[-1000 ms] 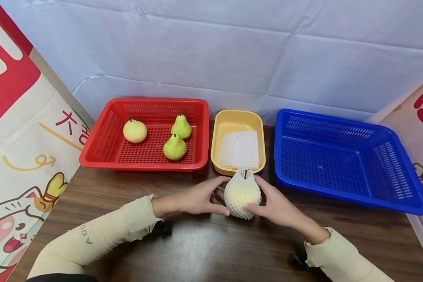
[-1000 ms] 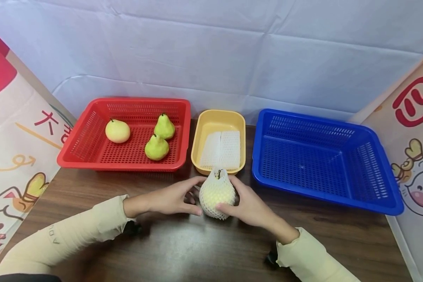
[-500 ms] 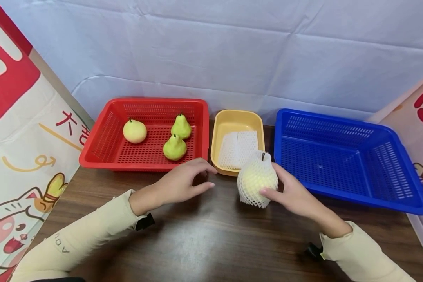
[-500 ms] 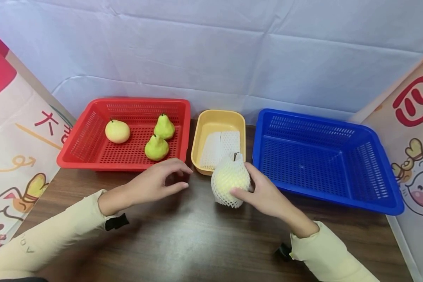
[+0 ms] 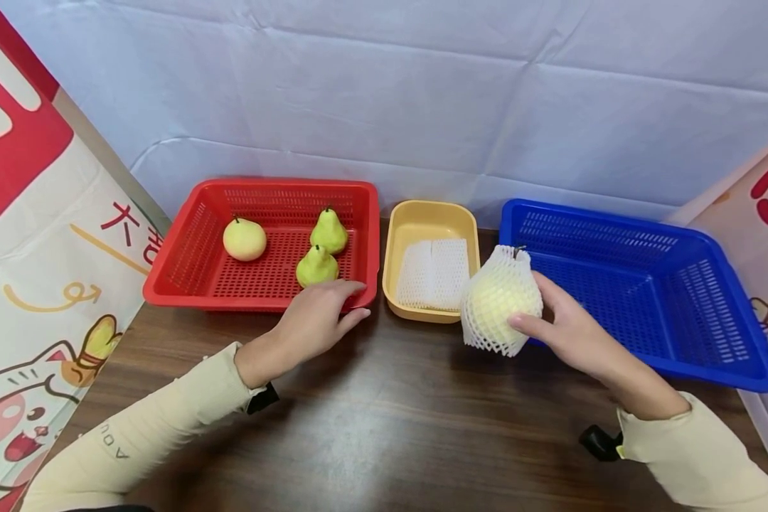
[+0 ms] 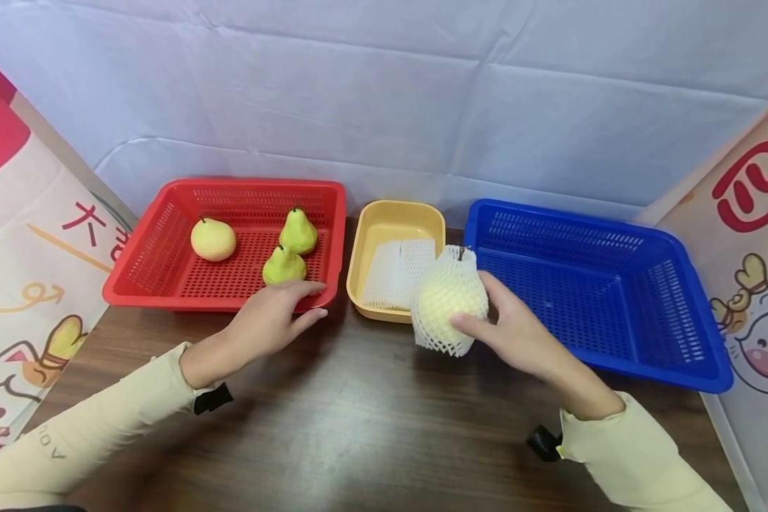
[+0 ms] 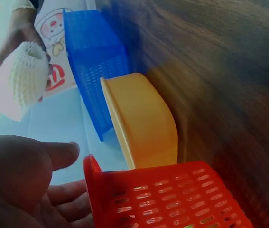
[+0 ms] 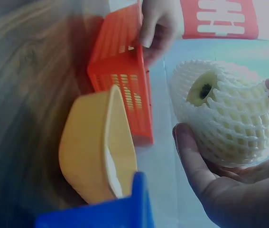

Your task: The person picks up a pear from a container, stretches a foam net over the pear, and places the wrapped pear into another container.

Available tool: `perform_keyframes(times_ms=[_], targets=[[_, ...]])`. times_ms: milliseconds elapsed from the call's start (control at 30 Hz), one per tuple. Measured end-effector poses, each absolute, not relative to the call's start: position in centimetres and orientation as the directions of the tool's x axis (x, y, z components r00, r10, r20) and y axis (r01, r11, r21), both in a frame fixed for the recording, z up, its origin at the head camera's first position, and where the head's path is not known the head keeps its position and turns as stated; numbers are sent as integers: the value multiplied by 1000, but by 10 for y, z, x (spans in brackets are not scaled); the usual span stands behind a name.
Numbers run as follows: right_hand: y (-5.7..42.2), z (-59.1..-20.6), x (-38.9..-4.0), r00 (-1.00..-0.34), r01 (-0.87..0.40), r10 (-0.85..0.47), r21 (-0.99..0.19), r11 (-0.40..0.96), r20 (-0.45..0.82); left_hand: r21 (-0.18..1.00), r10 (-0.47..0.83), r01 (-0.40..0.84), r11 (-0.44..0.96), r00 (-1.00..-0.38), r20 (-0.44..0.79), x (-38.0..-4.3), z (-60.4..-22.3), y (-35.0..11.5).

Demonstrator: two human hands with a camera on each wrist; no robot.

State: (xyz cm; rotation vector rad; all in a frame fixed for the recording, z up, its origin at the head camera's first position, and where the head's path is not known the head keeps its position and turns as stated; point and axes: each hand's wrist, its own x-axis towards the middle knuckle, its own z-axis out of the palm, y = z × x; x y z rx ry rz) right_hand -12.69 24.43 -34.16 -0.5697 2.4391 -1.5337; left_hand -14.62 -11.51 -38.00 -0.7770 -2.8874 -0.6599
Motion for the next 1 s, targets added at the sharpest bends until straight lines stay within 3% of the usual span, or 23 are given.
perform_keyframes(times_ms=[133, 233, 367, 567, 1000], targets=[[255, -333, -134, -907, -217, -420, -897, 385, 39, 398, 429, 461, 793, -887, 171, -146, -381, -116], [264, -323, -141, -919, -215, -393, -862, 459, 20, 401, 412, 446, 800, -895, 172, -146, -382, -116], [275, -307, -152, -931, -169, -360, -814, 556, -53, 397, 401, 431, 810, -902, 161, -146, -382, -115], [296, -291, -177, -925, -68, -338, -804, 591, -171, 394, 400, 422, 816, -905, 143, -147, -383, -114], [322, -289, -237, -878, 71, -268, -660, 748, -397, 386, 396, 421, 821, -906, 147, -148, -386, -114]])
